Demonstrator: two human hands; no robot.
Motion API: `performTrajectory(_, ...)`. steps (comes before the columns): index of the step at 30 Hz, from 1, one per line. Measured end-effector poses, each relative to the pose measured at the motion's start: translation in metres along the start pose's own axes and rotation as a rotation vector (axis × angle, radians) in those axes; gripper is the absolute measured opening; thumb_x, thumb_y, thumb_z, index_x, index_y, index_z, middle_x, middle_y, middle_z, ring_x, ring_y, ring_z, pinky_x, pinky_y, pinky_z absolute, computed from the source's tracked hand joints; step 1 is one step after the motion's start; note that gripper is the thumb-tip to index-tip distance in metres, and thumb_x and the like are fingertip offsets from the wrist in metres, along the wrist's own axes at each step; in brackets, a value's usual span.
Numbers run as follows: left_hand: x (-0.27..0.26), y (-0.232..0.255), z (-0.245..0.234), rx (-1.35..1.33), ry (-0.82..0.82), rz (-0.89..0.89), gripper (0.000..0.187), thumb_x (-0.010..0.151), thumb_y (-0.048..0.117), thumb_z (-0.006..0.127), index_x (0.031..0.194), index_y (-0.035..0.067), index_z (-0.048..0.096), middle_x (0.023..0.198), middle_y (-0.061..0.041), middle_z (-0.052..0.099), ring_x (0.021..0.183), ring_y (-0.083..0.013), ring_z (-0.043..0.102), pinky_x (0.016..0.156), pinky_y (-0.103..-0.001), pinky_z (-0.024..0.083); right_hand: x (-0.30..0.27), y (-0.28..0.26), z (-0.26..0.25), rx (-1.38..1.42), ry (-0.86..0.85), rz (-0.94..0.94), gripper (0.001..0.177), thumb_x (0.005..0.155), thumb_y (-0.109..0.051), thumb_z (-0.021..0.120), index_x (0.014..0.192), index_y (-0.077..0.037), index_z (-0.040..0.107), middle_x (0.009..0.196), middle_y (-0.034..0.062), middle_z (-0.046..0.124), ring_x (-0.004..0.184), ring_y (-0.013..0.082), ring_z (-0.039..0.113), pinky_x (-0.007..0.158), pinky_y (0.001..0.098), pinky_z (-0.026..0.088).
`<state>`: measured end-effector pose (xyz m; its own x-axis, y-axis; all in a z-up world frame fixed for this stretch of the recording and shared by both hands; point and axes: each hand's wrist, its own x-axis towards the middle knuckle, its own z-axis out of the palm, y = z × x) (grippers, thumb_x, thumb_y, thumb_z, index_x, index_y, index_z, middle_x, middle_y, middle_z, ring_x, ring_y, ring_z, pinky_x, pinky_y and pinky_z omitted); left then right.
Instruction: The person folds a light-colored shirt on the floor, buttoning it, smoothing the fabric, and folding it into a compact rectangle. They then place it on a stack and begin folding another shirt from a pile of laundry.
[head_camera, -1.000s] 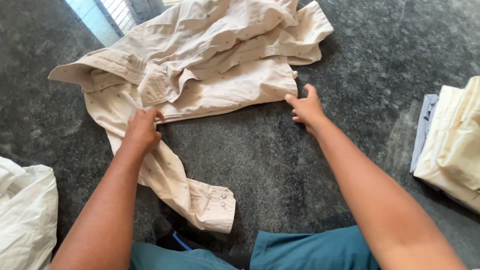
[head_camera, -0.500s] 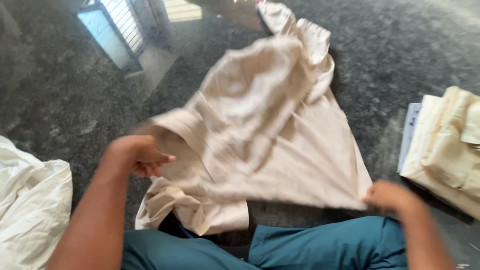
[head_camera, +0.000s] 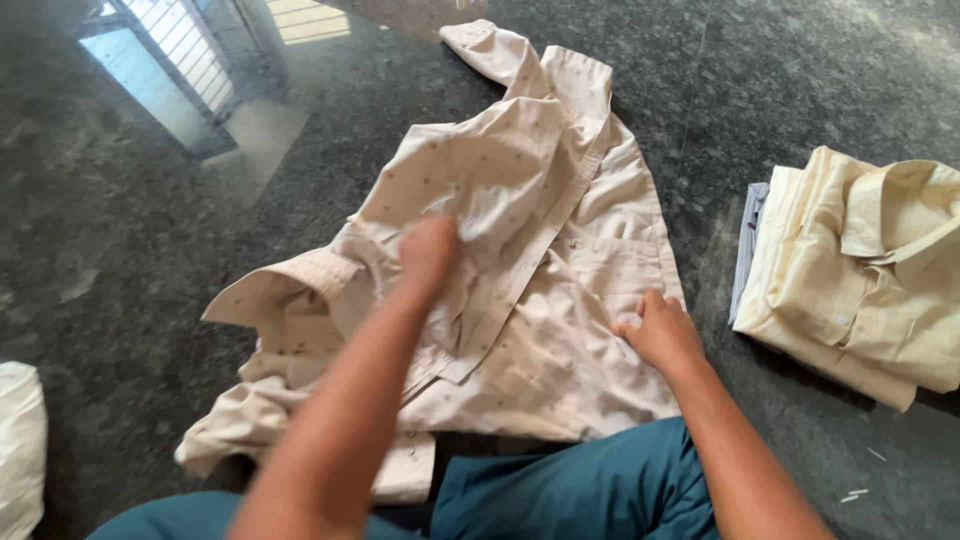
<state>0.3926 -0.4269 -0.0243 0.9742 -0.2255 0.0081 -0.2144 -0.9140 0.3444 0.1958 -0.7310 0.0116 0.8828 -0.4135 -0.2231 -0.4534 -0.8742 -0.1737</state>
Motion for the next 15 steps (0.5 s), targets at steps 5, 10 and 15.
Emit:
performTrajectory(5, 0.113, -0.111, -0.097, -0.166, 0.565, -0.178, 0.029, 0.101, 0.025, 0.056, 0.118, 0.002, 0.063, 0.115, -0.021, 0.068, 0.107, -0.0371, 0.067, 0.092, -0.048, 0.054, 0.013, 0.021, 0.019, -0.001, -0.018, 0.001, 0.066, 0.074, -0.048, 0.087, 0.115, -0.005, 0.059, 0.120, 0.0243, 0.064, 0.107, 0.0431, 0.066, 0.090, 0.0489, 0.054)
performTrajectory(10, 0.118, -0.171, -0.198, -0.160, 0.786, 0.107, 0.034, 0.104, 0.023, 0.069, 0.124, -0.003, 0.057, 0.110, -0.020, 0.071, 0.100, -0.0324, 0.074, 0.088, -0.042, 0.060, 0.013, 0.009, 0.003, 0.011, -0.070, 0.052, 0.066, 0.070, -0.046, 0.090, 0.112, -0.005, 0.060, 0.116, 0.0222, 0.067, 0.107, 0.0414, 0.068, 0.089, 0.0491, 0.055)
performTrajectory(15, 0.005, -0.157, -0.154, -0.124, 0.077, 0.057, 0.035, 0.093, 0.022, 0.075, 0.121, 0.004, 0.065, 0.124, -0.022, 0.064, 0.113, -0.0365, 0.063, 0.095, -0.047, 0.051, 0.007, 0.011, 0.001, -0.017, -0.071, 0.068, 0.067, 0.072, -0.052, 0.087, 0.113, -0.006, 0.062, 0.117, 0.0210, 0.067, 0.108, 0.0414, 0.067, 0.091, 0.0494, 0.054)
